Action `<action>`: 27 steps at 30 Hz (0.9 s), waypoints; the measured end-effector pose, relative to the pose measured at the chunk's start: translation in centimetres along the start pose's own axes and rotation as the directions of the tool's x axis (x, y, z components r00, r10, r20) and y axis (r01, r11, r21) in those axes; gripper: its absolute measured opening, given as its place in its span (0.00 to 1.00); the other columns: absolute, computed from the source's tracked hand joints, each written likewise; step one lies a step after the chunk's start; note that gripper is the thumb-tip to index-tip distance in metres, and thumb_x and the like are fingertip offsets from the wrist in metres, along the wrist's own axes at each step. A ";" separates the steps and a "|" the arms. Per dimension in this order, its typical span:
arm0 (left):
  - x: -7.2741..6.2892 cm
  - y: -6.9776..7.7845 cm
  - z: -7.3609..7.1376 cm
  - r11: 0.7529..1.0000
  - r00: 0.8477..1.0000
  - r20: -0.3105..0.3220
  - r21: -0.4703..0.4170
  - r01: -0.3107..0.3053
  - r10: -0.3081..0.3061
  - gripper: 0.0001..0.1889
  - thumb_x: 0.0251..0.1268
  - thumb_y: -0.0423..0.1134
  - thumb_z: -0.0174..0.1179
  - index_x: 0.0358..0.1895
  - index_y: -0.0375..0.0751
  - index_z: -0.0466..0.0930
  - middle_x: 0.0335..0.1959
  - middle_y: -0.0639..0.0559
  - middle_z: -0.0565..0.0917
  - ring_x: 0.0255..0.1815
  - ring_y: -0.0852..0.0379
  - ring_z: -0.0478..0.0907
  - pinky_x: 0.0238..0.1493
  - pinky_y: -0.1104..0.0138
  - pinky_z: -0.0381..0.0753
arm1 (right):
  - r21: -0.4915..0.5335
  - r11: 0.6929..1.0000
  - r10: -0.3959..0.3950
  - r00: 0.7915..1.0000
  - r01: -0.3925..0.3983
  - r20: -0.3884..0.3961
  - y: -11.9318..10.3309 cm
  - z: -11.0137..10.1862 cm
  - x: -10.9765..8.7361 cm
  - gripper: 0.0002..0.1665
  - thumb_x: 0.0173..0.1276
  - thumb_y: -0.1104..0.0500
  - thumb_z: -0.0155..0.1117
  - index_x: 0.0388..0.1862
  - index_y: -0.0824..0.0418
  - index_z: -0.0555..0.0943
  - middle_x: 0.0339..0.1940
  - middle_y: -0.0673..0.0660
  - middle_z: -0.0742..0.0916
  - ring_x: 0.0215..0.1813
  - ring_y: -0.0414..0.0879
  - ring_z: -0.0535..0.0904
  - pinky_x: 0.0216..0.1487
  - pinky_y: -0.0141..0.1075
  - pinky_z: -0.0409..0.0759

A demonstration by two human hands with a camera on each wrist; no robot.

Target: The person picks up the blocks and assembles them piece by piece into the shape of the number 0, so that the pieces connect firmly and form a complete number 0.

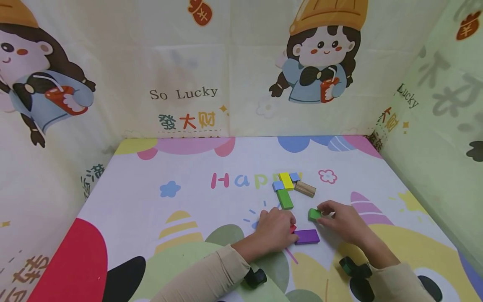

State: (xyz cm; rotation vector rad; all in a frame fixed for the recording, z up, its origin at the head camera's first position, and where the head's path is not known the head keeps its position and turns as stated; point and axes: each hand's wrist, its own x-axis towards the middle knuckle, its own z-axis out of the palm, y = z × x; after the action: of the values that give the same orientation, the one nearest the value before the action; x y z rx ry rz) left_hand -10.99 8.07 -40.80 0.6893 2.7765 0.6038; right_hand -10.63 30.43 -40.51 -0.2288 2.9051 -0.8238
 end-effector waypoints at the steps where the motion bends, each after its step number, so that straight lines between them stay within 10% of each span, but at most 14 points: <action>1: 0.0 0.0 0.0 1.000 1.000 0.000 -0.001 0.001 -0.001 0.15 0.57 0.52 0.73 0.45 0.53 0.86 0.27 0.65 0.77 0.37 0.63 0.69 0.41 0.63 0.66 | -0.001 1.000 0.003 1.000 -0.003 -0.002 0.0 0.1 -0.1 0.19 0.63 0.59 0.73 0.52 0.64 0.82 0.43 0.55 0.87 0.42 0.51 0.81 0.43 0.43 0.80; 27: -0.2 0.3 -0.1 1.000 1.000 -0.006 0.022 0.018 -0.018 0.14 0.57 0.51 0.73 0.43 0.52 0.86 0.25 0.64 0.75 0.37 0.62 0.68 0.42 0.62 0.66 | -0.032 0.999 0.004 1.000 -0.005 -0.031 -0.5 0.6 -1.7 0.19 0.60 0.59 0.76 0.48 0.64 0.83 0.38 0.51 0.87 0.40 0.47 0.81 0.42 0.43 0.80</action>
State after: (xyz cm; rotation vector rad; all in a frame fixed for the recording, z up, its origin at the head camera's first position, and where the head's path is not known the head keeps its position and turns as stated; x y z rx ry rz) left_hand -10.75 8.21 -40.60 0.6667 2.7959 0.5737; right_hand -8.80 29.96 -40.61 -0.2141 2.9478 -0.7874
